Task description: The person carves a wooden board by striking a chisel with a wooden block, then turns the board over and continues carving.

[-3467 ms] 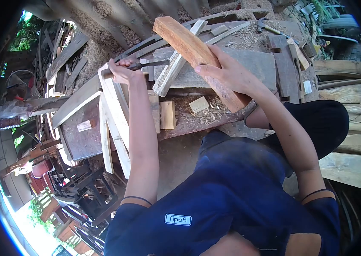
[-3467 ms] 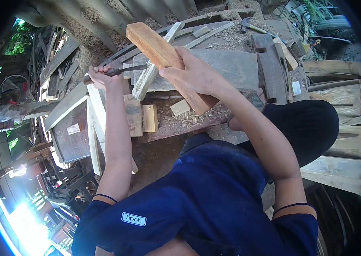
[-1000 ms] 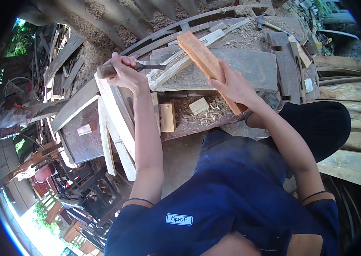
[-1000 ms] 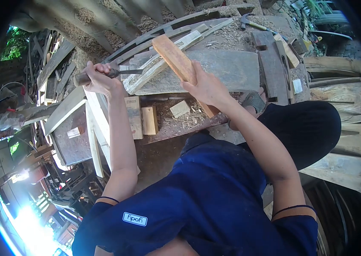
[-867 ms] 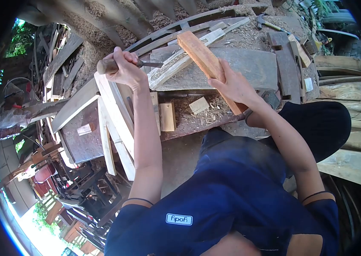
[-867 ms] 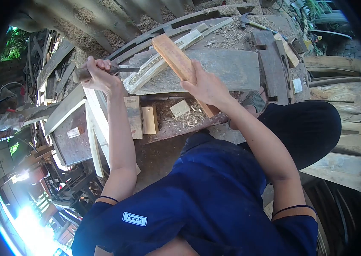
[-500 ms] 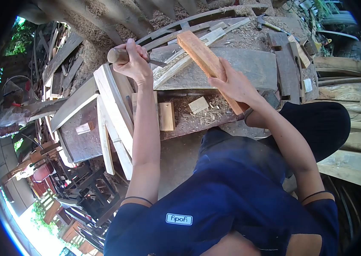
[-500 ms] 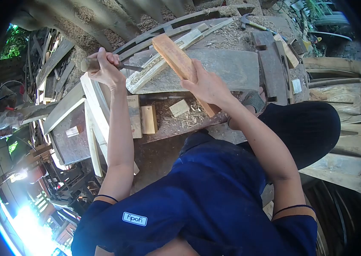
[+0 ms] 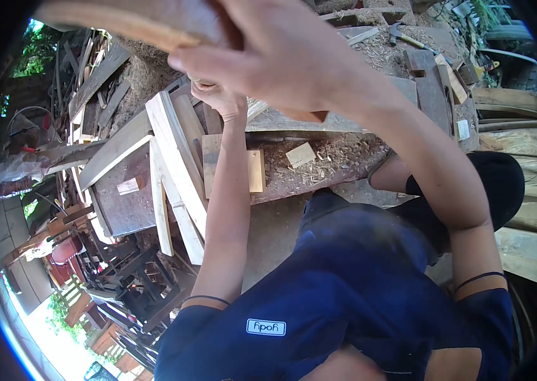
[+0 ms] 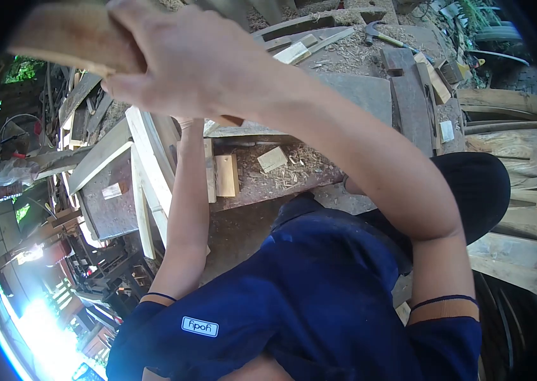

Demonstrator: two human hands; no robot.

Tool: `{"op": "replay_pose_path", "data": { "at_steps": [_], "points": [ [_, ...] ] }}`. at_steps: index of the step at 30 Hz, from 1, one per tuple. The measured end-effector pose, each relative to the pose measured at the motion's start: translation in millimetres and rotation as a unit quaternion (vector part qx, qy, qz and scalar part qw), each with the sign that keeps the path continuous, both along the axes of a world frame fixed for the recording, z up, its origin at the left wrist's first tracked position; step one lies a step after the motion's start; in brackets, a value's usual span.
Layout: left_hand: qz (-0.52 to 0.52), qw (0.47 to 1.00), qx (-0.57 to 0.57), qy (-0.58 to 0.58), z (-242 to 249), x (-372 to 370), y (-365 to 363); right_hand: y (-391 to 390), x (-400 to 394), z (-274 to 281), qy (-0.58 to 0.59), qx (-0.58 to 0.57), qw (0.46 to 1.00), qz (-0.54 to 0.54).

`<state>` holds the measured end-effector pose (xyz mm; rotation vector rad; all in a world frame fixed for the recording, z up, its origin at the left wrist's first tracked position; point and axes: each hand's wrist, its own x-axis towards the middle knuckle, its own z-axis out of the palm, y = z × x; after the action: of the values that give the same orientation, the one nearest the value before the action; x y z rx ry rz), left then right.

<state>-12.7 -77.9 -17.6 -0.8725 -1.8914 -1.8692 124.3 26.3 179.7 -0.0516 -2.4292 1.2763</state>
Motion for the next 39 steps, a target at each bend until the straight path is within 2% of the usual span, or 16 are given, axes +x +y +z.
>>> {"op": "replay_pose_path", "data": {
  "at_steps": [2,4,6,8,12,14,16,18,19,20,24,26,28,30,36,39],
  "points": [
    [0.013,1.0,0.019,-0.008,-3.4,-3.4,1.3,-6.6,-4.8,-8.6,0.014,0.047,0.999,-0.015],
    [0.036,0.997,0.057,-0.024,-2.5,-7.5,4.0,-7.3,-1.2,-4.0,-0.211,0.254,0.943,0.044],
    [0.058,0.993,0.095,-0.047,-7.0,-6.2,10.0,-7.0,1.2,1.3,-0.196,0.224,0.954,0.043],
    [0.081,0.985,0.128,-0.077,-16.4,0.8,13.4,-9.6,6.5,14.9,-0.124,0.177,0.976,0.005],
    [0.127,0.966,0.194,-0.116,-18.8,1.8,16.3,-11.4,7.1,-0.8,-0.05,0.173,0.983,-0.02],
    [0.14,0.953,0.233,-0.133,-15.3,2.1,26.9,-5.4,7.9,-8.5,-0.232,0.21,0.95,0.026],
    [0.159,0.938,0.267,-0.155,-16.9,5.0,29.3,-1.9,12.5,-15.9,-0.228,0.172,0.958,0.022],
    [0.183,0.92,0.299,-0.176,-18.9,5.9,25.0,2.8,18.9,-33.4,-0.218,0.009,0.976,-0.016],
    [0.014,0.973,0.147,-0.175,28.9,20.1,4.7,8.4,20.5,-59.7,-0.194,-0.032,0.98,-0.033],
    [-0.026,0.957,0.163,-0.238,34.8,19.0,-0.2,10.5,25.9,-77.4,-0.193,-0.031,0.98,-0.031],
    [-0.014,0.941,0.208,-0.267,32.4,2.3,-13.8,14.1,53.8,-138.5,-0.314,-0.004,0.947,-0.064],
    [0.017,0.886,0.33,-0.325,24.5,-8.1,-26.8,7.5,64.3,-161.4,-0.344,0.004,0.937,-0.066],
    [0.062,0.876,0.33,-0.346,14.2,-20.5,-41.1,3.1,73.2,-171.7,-0.382,0.012,0.922,-0.069],
    [0.1,0.801,0.405,-0.43,11.3,-22.4,-47.8,-0.2,77.1,-174.4,-0.391,0.042,0.917,-0.072],
    [0.087,0.828,0.414,-0.367,28.2,-20.2,-55.0,-3.8,78.9,-178.9,-0.389,0.105,0.912,-0.082],
    [0.032,0.901,0.32,-0.293,37.9,-3.3,-39.9,-5.0,77.4,-178.2,-0.379,0.098,0.917,-0.076]
  ]
}}
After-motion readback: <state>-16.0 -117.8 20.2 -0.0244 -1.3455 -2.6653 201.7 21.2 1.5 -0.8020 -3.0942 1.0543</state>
